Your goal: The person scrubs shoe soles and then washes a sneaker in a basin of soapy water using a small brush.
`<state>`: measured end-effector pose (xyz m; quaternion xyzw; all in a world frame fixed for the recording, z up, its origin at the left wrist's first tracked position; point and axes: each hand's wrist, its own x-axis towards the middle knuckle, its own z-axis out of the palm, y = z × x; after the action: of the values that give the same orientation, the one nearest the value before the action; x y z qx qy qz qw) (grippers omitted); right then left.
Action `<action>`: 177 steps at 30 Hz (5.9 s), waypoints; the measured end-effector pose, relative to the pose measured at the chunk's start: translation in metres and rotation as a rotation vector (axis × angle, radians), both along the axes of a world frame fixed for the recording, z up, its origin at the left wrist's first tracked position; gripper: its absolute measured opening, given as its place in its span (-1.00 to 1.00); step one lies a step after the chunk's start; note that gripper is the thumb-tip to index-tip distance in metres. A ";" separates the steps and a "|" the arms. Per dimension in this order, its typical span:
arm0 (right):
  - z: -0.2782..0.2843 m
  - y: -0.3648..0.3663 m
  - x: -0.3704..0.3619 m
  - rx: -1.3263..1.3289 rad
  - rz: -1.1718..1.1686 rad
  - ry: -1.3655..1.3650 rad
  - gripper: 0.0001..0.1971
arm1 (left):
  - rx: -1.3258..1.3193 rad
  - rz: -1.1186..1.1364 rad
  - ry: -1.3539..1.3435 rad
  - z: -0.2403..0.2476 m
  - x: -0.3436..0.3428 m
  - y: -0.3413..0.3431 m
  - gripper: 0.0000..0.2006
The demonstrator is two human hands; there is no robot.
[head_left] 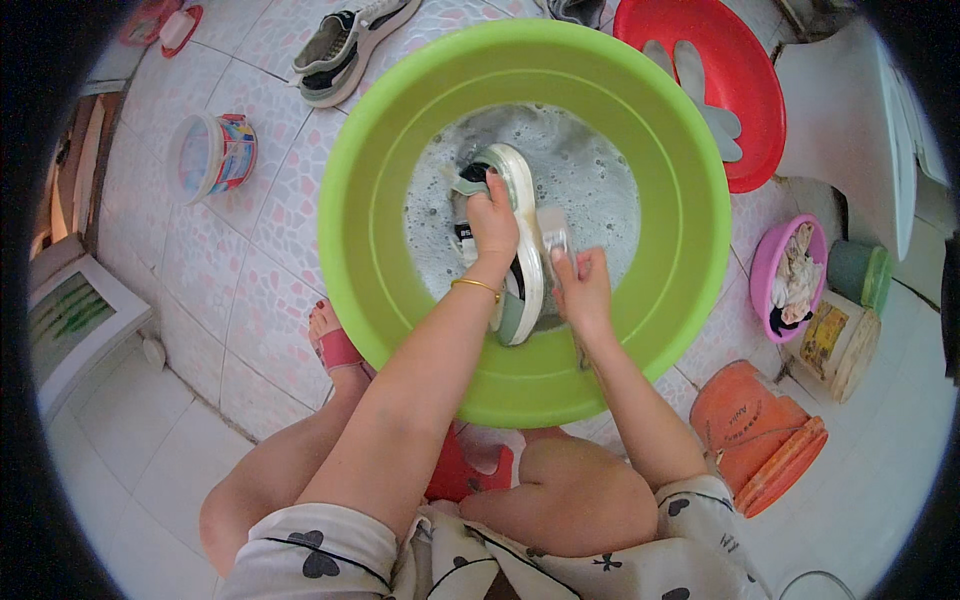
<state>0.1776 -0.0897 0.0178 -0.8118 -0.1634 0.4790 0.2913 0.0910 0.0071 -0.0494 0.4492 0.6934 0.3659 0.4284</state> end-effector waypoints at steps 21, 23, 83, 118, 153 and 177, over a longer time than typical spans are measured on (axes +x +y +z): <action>-0.028 0.101 0.008 0.306 0.131 -0.330 -0.66 | -0.130 -0.032 0.013 0.007 0.009 0.001 -0.46; -0.024 0.116 0.007 0.265 0.115 -0.346 -0.67 | -0.148 -0.041 0.031 0.000 0.007 0.000 -0.47; 0.068 0.103 0.012 0.313 0.623 -0.674 -0.46 | 0.118 -0.006 -0.339 0.061 0.003 -0.013 -0.71; 0.010 0.028 0.044 -0.162 0.412 -0.492 -0.48 | -0.050 0.158 -0.496 0.072 -0.019 0.016 -0.74; 0.082 0.069 0.018 0.338 0.480 -0.615 -0.57 | 0.021 0.189 -0.487 0.095 -0.002 -0.016 -0.74; 0.077 0.021 -0.004 0.584 0.428 -0.530 -0.50 | 0.047 0.170 -0.679 0.100 0.003 0.007 -0.72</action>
<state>0.1737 -0.0689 0.0949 -0.7380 -0.5252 0.2379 0.3506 0.0939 0.0142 0.0505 0.2522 0.5377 0.5449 0.5919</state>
